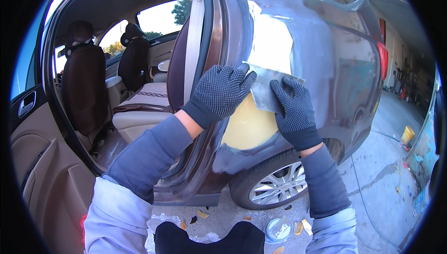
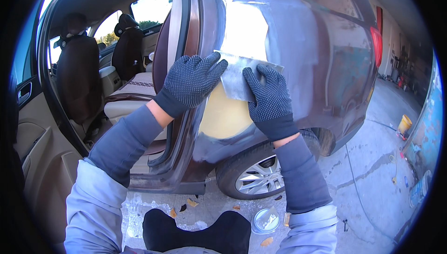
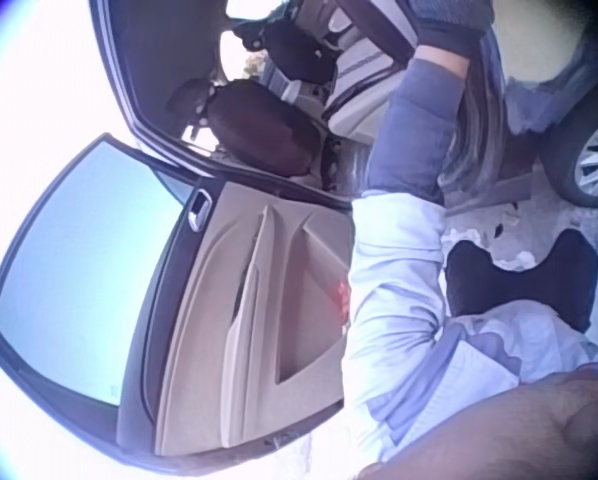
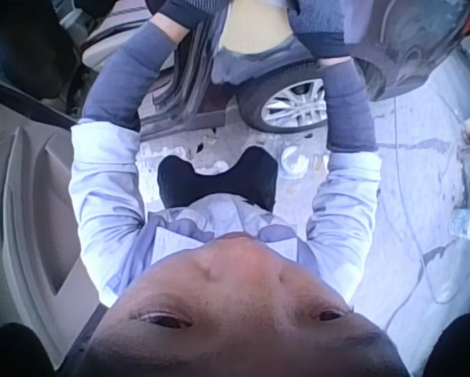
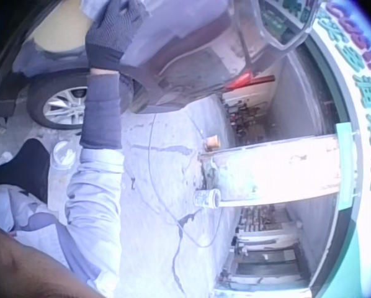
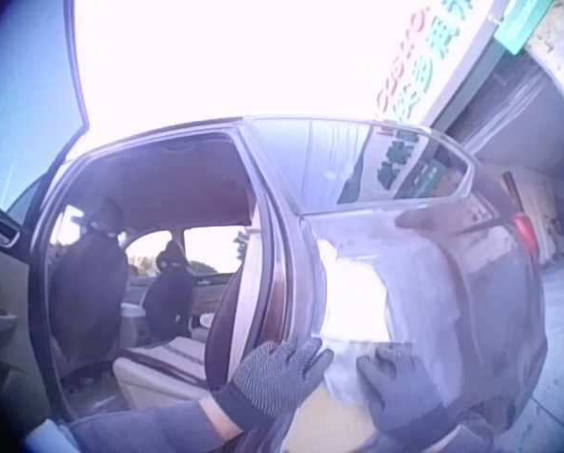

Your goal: The person applies a yellow body filler to a damaged area on the rear quarter panel of a dark-colored car using two metal spreaders. They repeatedly scoop filler from one spreader and smooth it onto the panel, working the material into the surface.

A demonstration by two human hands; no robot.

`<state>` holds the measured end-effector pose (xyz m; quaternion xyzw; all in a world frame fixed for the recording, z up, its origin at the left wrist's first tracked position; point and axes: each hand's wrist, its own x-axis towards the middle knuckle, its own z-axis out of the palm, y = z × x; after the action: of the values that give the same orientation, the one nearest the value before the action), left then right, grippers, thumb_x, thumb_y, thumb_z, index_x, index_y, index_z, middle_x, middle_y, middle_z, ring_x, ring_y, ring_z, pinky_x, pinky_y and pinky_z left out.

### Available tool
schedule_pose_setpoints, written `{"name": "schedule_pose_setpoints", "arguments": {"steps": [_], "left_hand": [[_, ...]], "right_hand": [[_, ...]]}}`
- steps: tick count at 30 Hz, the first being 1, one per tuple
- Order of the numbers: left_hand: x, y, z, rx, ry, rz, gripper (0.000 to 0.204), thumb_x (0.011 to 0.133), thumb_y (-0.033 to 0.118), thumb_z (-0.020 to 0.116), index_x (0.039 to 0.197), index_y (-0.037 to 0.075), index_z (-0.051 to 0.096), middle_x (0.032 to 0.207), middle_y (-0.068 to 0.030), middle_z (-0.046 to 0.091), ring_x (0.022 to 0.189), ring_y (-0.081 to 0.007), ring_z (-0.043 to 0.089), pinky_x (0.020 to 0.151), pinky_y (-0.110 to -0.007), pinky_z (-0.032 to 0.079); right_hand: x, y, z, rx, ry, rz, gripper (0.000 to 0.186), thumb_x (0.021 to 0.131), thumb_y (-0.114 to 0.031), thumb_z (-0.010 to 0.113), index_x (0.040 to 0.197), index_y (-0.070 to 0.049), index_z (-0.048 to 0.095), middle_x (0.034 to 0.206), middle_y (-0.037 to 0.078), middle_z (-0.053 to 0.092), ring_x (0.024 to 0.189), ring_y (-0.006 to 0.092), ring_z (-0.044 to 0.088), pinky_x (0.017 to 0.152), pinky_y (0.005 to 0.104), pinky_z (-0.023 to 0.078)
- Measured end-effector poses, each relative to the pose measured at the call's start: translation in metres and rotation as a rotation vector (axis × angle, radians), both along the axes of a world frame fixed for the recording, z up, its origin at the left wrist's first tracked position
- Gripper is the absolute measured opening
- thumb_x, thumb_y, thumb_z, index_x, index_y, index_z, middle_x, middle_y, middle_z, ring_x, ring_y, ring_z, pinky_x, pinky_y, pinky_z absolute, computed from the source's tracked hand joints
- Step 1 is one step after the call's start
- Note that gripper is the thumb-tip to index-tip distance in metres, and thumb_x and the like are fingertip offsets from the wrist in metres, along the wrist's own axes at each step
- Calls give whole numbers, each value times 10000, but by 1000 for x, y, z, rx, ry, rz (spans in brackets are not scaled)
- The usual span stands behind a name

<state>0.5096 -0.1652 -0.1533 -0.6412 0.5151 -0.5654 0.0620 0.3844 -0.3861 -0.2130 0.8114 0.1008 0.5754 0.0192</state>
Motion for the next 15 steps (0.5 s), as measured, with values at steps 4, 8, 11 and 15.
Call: {"name": "schedule_pose_setpoints", "arguments": {"steps": [4,8,11,15], "left_hand": [[2,7,-16,24,10,-11,406,979,179,662,1380,119,665,1401,-139,665,987,-284,695,825,-420,551],[6,12,-30,34,2,-71,426,972,187,667,1392,119,653,1407,-132,652,949,-268,681,780,-413,539],[5,19,-41,64,31,-83,428,971,181,664,1392,106,648,1410,-132,645,897,-256,666,753,-411,531],[3,27,-53,128,122,-53,433,971,172,659,1396,91,642,1414,-134,639,833,-242,648,717,-402,522]], "right_hand": [[-4,8,-21,41,30,-16,621,817,-6,707,1423,-125,651,1372,226,590,1268,443,560,1111,498,458],[-6,18,-41,77,49,-38,646,809,-9,723,1437,-137,647,1395,224,576,1281,430,556,1123,494,458],[-7,27,-56,118,70,-46,673,791,-16,745,1444,-146,645,1410,213,565,1290,421,551,1130,491,458],[-8,39,-74,131,76,-88,704,770,-13,751,1453,-149,643,1405,212,569,1293,417,552,1127,491,459]]}}
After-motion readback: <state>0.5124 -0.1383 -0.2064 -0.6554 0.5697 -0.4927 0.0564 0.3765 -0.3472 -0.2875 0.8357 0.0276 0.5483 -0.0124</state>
